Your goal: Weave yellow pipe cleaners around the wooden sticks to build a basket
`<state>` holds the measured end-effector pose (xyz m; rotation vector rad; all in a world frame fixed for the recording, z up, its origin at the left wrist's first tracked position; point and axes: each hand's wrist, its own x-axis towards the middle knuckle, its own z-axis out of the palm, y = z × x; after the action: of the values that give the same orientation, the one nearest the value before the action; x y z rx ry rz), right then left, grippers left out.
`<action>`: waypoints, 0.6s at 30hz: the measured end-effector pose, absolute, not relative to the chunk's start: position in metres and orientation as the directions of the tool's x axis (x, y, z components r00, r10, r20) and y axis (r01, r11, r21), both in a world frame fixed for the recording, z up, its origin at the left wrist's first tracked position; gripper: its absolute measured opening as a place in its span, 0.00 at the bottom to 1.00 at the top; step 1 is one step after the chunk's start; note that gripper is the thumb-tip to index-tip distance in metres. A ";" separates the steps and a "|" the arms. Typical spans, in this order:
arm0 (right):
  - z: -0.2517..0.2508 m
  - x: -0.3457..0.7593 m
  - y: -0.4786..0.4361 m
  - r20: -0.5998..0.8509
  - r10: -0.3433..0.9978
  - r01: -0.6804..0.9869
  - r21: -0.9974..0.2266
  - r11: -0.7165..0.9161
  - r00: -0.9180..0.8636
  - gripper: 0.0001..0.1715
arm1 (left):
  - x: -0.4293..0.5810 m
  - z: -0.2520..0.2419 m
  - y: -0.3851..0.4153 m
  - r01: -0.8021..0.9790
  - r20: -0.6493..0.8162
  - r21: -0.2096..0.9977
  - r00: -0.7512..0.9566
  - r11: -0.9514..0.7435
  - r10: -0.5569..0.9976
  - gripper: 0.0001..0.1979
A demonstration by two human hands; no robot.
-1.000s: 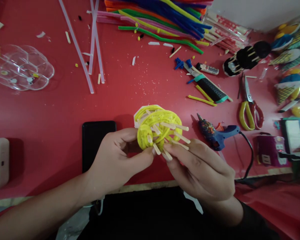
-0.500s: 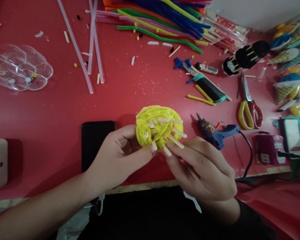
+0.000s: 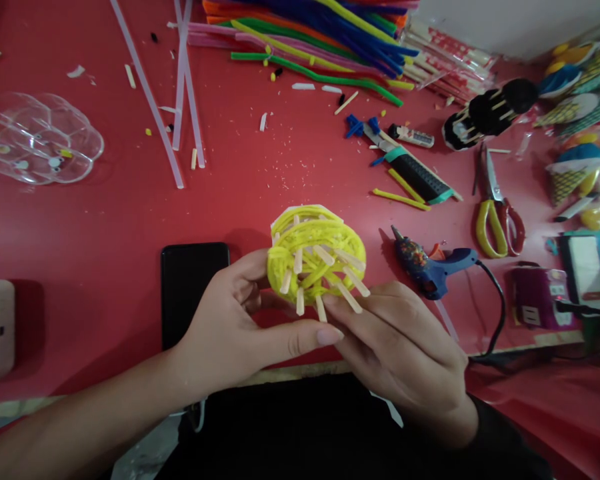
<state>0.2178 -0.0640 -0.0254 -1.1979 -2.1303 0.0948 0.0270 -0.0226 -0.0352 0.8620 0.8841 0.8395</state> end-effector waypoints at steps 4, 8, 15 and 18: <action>-0.028 0.218 -0.063 0.552 0.760 0.697 -0.393 0.600 -0.343 0.10 | 0.027 -0.035 -0.022 -0.275 -0.294 0.862 0.414 0.427 0.861 0.23; -0.030 0.220 -0.061 0.538 0.769 0.692 -0.407 0.596 -0.345 0.14 | 0.027 -0.034 -0.021 -0.310 -0.263 0.859 0.414 0.407 0.871 0.26; -0.035 0.219 -0.057 0.553 0.804 0.604 -0.571 0.556 -0.218 0.16 | 0.027 -0.036 -0.023 -0.267 -0.210 0.910 0.361 0.316 0.909 0.23; -0.034 0.221 -0.058 0.521 0.836 0.627 -0.597 0.500 -0.170 0.15 | 0.026 -0.035 -0.024 -0.204 -0.194 0.939 0.354 0.278 0.915 0.21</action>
<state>0.2209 -0.0580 -0.0335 -1.2124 -1.8886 0.3080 0.0257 -0.0239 -0.0354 0.9938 0.8931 0.9024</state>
